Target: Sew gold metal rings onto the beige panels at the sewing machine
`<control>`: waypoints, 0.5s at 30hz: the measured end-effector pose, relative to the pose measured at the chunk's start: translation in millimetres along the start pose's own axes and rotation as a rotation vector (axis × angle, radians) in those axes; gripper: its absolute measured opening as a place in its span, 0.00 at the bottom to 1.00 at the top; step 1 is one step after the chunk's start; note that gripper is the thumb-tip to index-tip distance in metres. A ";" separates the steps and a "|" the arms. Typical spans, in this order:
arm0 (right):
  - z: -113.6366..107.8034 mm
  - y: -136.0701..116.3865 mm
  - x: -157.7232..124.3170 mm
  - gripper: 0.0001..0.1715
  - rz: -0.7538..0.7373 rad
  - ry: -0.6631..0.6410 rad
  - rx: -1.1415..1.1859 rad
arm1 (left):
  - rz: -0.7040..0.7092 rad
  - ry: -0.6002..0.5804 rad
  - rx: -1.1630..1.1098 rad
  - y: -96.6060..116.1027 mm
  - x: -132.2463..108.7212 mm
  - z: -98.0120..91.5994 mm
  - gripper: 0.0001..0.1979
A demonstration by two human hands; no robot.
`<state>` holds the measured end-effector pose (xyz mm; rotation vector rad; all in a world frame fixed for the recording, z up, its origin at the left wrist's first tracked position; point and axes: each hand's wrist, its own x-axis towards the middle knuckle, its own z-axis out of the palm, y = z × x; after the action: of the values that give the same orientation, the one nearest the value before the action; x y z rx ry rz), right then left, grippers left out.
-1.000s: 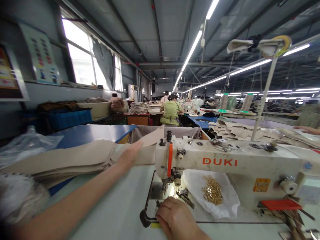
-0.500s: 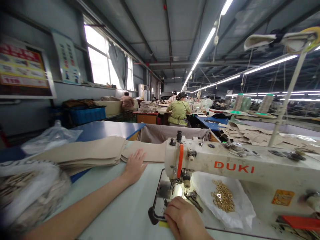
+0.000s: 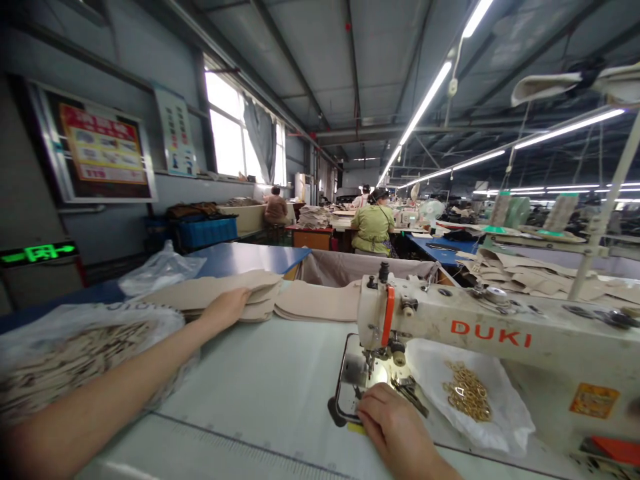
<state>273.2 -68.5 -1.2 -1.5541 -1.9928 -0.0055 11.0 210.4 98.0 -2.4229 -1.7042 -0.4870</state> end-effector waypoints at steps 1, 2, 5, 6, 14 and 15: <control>-0.4 -1.2 -0.1 0.13 0.000 0.003 -0.006 | -0.030 0.032 -0.011 1.6 -1.6 -6.8 0.21; -0.7 -2.3 -0.3 0.13 0.001 0.005 -0.011 | -0.055 0.067 -0.021 3.4 -4.2 -13.9 0.22; -0.5 -3.6 -1.2 0.13 0.009 0.001 -0.029 | -0.046 0.145 -0.054 11.6 -22.7 -31.7 0.22; -0.1 -3.2 -1.6 0.14 0.009 -0.001 -0.033 | -0.014 0.152 -0.065 16.4 -33.9 -34.4 0.21; 6.9 11.6 -9.8 0.18 0.022 -0.004 -0.126 | 0.481 0.065 -0.044 96.3 -192.7 33.7 0.17; 7.7 11.3 -10.5 0.20 0.018 0.012 -0.133 | 0.544 0.166 -0.013 104.9 -208.2 45.2 0.15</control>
<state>281.1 -71.4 -16.3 -1.6508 -2.0045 -0.1431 53.5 2.0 -7.7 -2.6175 -0.9205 -0.5913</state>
